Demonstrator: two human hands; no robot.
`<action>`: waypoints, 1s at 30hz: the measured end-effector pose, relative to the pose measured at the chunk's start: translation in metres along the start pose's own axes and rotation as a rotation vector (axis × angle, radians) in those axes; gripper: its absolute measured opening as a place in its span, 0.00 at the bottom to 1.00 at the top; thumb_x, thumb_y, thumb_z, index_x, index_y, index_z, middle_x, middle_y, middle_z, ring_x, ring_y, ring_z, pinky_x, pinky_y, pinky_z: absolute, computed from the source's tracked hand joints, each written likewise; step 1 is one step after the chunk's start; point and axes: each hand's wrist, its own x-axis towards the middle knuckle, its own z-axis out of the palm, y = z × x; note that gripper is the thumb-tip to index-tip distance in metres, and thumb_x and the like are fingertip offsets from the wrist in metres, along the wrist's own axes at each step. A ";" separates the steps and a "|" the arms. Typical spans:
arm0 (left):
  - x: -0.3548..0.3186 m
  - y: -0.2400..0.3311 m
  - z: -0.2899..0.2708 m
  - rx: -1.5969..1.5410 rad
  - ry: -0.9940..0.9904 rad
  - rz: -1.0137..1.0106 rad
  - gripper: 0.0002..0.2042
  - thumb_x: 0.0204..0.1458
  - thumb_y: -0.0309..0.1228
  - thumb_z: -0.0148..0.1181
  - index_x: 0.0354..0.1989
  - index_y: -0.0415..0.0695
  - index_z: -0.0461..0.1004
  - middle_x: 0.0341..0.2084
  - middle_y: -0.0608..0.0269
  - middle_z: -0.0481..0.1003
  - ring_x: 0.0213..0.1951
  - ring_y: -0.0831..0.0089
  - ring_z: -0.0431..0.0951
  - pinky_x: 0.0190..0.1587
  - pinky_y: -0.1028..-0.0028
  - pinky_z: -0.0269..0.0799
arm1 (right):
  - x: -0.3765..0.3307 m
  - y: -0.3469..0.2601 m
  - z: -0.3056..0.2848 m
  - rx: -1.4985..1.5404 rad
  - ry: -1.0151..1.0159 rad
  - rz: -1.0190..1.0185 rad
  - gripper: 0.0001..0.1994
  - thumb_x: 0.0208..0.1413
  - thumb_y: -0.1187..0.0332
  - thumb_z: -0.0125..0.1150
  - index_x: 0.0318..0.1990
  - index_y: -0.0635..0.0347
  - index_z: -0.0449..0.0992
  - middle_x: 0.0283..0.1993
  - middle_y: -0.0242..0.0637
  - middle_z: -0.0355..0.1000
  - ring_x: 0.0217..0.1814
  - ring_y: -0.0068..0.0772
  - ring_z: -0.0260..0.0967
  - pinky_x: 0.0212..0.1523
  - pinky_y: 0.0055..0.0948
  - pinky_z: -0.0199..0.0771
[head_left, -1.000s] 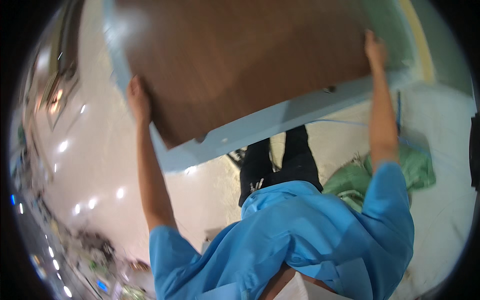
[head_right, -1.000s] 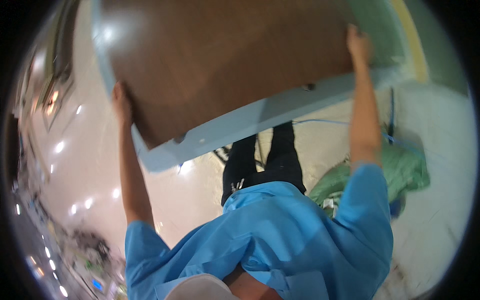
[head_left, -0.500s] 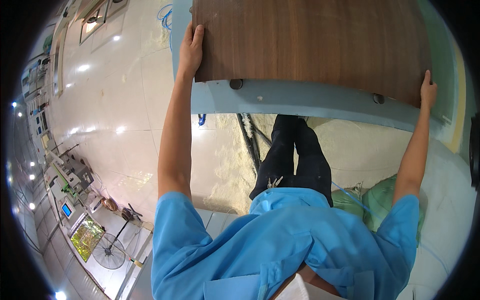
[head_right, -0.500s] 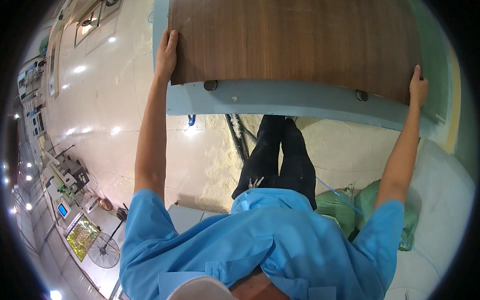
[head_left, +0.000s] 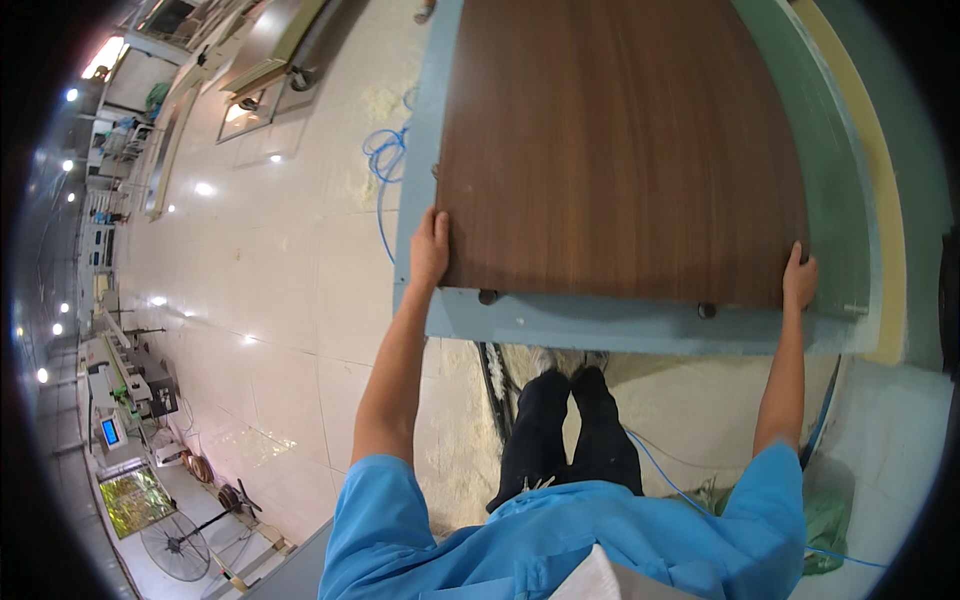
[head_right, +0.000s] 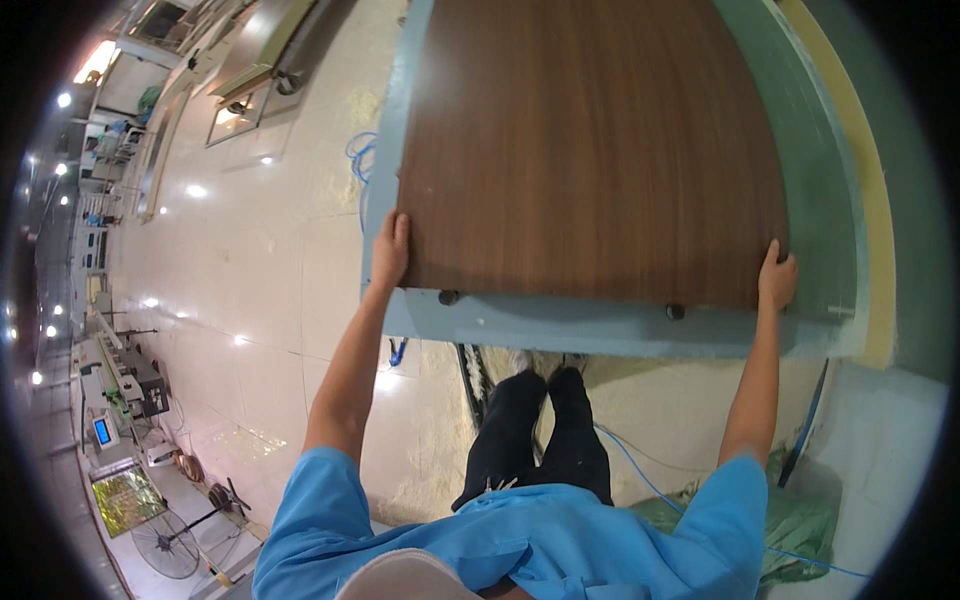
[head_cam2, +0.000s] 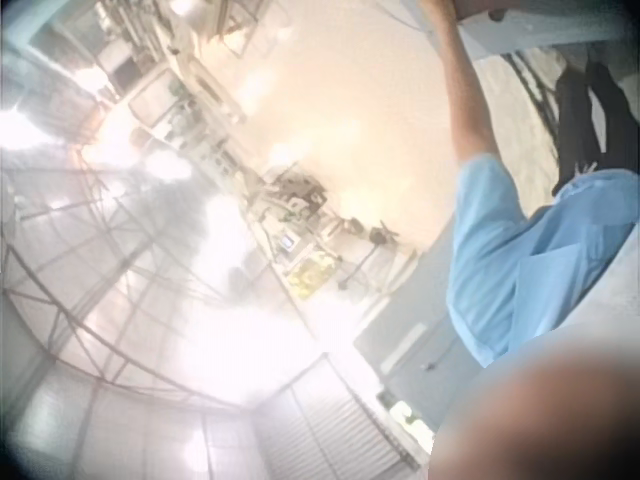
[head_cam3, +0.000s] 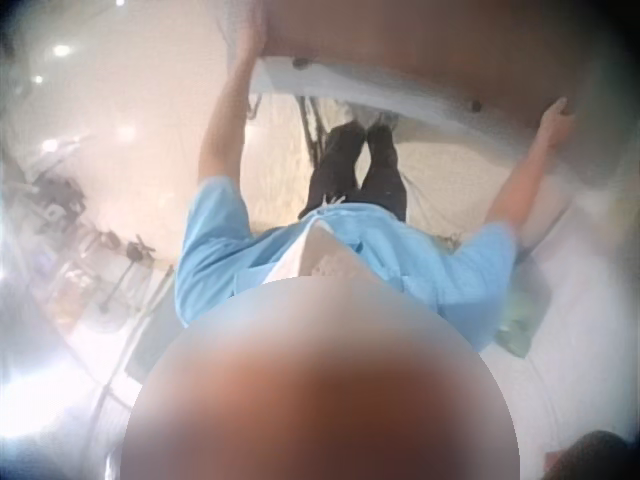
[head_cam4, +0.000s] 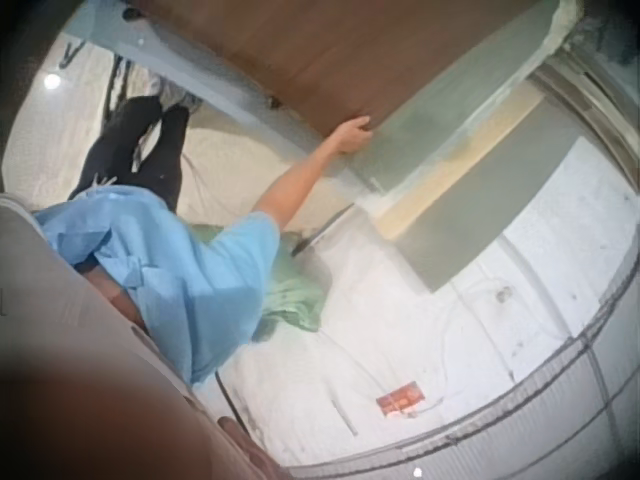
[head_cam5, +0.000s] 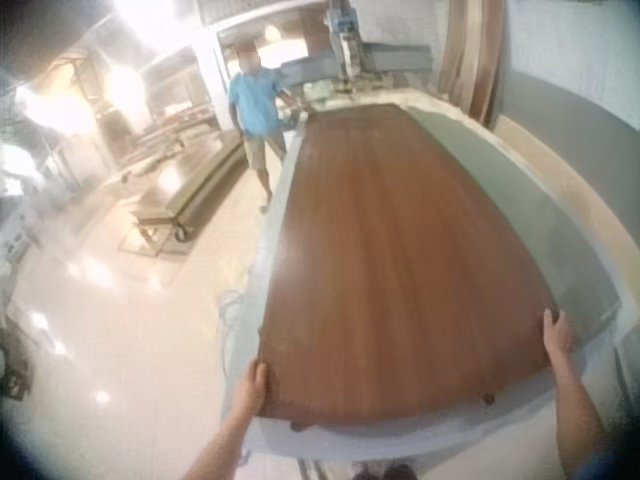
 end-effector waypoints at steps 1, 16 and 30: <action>-0.001 0.004 0.000 0.008 0.032 0.041 0.25 0.72 0.45 0.47 0.66 0.39 0.69 0.56 0.37 0.77 0.59 0.39 0.76 0.61 0.53 0.71 | -0.003 -0.003 -0.003 -0.008 0.000 0.025 0.43 0.67 0.33 0.45 0.66 0.70 0.72 0.68 0.57 0.70 0.69 0.61 0.68 0.66 0.55 0.69; -0.008 -0.016 -0.012 -0.350 -0.119 0.048 0.27 0.69 0.35 0.53 0.72 0.35 0.60 0.63 0.36 0.70 0.65 0.40 0.69 0.68 0.54 0.64 | -0.148 -0.161 0.007 -0.132 0.019 -0.470 0.23 0.71 0.59 0.50 0.66 0.65 0.70 0.62 0.64 0.70 0.65 0.63 0.68 0.64 0.54 0.70; -0.006 -0.238 -0.248 -0.023 -0.430 0.020 0.24 0.60 0.34 0.63 0.65 0.41 0.70 0.57 0.42 0.76 0.56 0.42 0.78 0.58 0.52 0.74 | -0.375 -0.496 0.022 -0.349 -0.368 -0.029 0.44 0.72 0.35 0.34 0.80 0.66 0.43 0.80 0.74 0.38 0.80 0.82 0.40 0.72 0.74 0.53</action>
